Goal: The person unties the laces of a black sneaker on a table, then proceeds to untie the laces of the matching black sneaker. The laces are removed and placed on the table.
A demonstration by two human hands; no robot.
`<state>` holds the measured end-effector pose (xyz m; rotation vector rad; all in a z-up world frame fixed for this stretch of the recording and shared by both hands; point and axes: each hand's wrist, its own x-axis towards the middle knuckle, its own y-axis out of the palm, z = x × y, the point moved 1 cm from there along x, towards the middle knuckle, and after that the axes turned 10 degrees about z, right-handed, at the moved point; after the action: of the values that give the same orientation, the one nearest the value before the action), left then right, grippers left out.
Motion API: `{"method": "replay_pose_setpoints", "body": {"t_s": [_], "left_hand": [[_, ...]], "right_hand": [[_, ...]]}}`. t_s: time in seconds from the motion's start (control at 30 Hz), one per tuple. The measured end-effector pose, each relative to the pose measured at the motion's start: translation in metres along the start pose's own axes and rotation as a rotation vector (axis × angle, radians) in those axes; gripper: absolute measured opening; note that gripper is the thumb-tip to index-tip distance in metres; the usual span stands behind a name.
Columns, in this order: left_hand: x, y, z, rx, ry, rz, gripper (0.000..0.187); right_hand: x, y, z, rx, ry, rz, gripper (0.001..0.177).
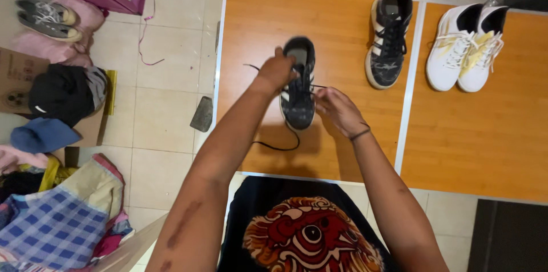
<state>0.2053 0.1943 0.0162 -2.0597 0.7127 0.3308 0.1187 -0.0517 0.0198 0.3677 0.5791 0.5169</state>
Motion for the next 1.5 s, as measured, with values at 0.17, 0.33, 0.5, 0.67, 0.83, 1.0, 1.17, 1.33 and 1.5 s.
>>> {"method": "replay_pose_setpoints", "body": {"t_s": [0.17,0.33,0.5,0.67,0.83,1.0,1.17,1.33,1.5], "left_hand": [[0.011,-0.024,0.013,-0.017,0.047,-0.033,0.043],[0.026,-0.018,0.007,-0.001,0.092,0.009,0.045],[0.037,-0.018,0.009,0.027,0.100,0.024,0.046],[0.046,-0.030,0.015,0.020,0.053,-0.021,0.040],[0.053,-0.038,0.023,0.030,-0.003,0.015,0.041],[0.051,-0.039,0.022,0.025,-0.004,-0.051,0.044],[0.054,-0.047,0.029,0.011,-0.040,-0.109,0.044],[0.057,-0.050,0.038,-0.010,-0.068,-0.100,0.045],[0.053,-0.052,0.032,-0.020,-0.064,-0.118,0.047]], "right_hand": [[-0.008,0.009,-0.010,0.378,-0.289,-0.007,0.047],[-0.001,0.020,0.000,1.064,-0.139,0.469,0.073],[-0.019,0.021,0.019,0.347,-0.237,-0.039,0.050],[-0.035,0.027,0.030,0.635,-0.284,-0.108,0.068],[-0.026,0.038,0.049,1.100,-0.139,0.124,0.071],[-0.039,0.034,0.071,0.661,-0.337,-0.264,0.044],[-0.045,0.024,0.069,0.434,-0.327,0.023,0.046],[-0.045,0.009,0.049,0.609,-0.238,0.090,0.034],[-0.075,-0.001,0.049,0.495,-0.334,0.368,0.016]]}}
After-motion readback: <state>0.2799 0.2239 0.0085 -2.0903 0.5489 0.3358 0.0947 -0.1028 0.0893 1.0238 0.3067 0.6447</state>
